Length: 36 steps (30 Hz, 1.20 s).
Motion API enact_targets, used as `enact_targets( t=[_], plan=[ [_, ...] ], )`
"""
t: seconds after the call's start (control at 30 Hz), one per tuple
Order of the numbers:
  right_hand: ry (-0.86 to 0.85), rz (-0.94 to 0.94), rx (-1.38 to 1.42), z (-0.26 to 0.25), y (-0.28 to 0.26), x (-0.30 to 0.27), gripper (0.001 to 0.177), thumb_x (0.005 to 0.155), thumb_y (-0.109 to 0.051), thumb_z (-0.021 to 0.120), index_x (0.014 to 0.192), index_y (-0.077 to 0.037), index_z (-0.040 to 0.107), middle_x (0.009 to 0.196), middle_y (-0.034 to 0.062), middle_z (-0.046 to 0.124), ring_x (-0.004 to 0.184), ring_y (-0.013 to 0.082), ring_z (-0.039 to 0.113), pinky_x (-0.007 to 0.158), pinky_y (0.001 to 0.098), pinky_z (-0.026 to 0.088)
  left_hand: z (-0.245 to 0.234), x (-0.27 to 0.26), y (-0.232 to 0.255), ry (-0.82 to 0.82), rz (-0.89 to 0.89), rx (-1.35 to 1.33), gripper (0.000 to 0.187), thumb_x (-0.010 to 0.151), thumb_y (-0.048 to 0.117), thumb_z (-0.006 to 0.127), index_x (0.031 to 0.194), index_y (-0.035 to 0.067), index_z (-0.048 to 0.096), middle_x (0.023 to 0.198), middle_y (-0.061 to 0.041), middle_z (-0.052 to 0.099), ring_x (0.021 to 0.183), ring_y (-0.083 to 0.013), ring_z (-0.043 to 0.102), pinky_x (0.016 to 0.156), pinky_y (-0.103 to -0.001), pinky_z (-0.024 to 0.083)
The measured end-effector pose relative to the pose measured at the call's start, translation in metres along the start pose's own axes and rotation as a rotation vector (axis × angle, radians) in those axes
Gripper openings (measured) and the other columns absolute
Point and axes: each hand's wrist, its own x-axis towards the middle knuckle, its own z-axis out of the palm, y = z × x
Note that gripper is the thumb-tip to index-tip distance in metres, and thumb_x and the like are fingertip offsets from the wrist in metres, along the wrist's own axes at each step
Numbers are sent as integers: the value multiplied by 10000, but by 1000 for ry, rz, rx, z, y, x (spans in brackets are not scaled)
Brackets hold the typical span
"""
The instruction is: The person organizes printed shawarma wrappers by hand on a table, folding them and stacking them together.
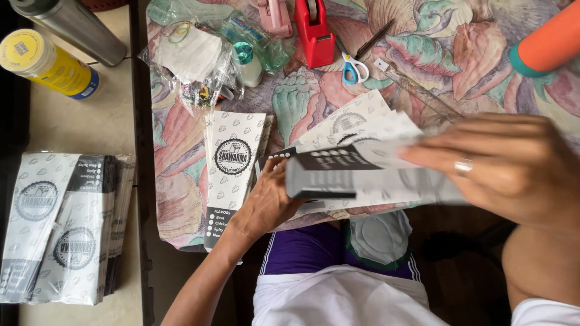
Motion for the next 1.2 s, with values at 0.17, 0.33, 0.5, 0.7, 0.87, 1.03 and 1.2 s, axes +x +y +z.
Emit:
enact_targets(
  t=[0.17,0.33,0.5,0.7,0.87,1.03,1.2],
  plan=[
    [-57,-9,-185,63,12,4,338,849,96,672,1108,-88,785,1019,85,797,829,242,733,640,367,596,-12,-11,-1,-95,-59,-119,437,976,352,650,1292,50,658,1307,-179,654,1223,-391,632,1073,-584,392],
    [-227,50,-145,137,7,-27,320,822,57,730,1112,-70,778,1108,120,786,855,215,723,679,347,641,-34,-23,12,197,-245,-130,328,860,430,751,775,119,811,995,-137,766,1066,-380,675,957,-545,477],
    [-284,104,-6,138,8,-31,830,671,-499,884,1359,-113,625,1596,175,420,1382,354,482,1158,551,403,-36,-25,20,578,-240,34,432,818,421,798,633,168,500,660,3,590,626,-145,462,668,-324,343],
    [-364,288,78,124,31,-34,927,719,-666,819,1384,-57,603,1462,220,509,1394,388,439,1123,515,361,-27,20,34,183,-128,37,667,823,667,705,1161,93,669,1216,-173,667,1148,-344,637,1042,-568,417],
    [-567,273,-48,150,35,-41,1834,356,-765,1079,1642,-218,-109,1668,242,-209,1517,447,-205,1176,620,-101,16,15,15,-333,-292,455,1829,417,1054,874,1648,37,-18,1679,-294,-6,1560,-423,22,1240,-566,24],
    [-505,236,-95,154,42,-47,1496,489,-533,941,1670,-193,88,1417,195,344,1449,388,262,1224,663,16,15,24,5,-414,-345,295,1414,661,620,907,1621,-22,90,1417,-213,517,1308,-364,484,1217,-611,194],
    [-578,255,-81,156,48,-52,1710,428,-657,1043,1664,-218,-54,1681,251,-121,1530,442,-131,1175,611,-60,19,24,2,-510,-380,262,1338,729,650,879,1629,28,108,1572,-230,349,1399,-408,390,1149,-620,283]
  ],
)
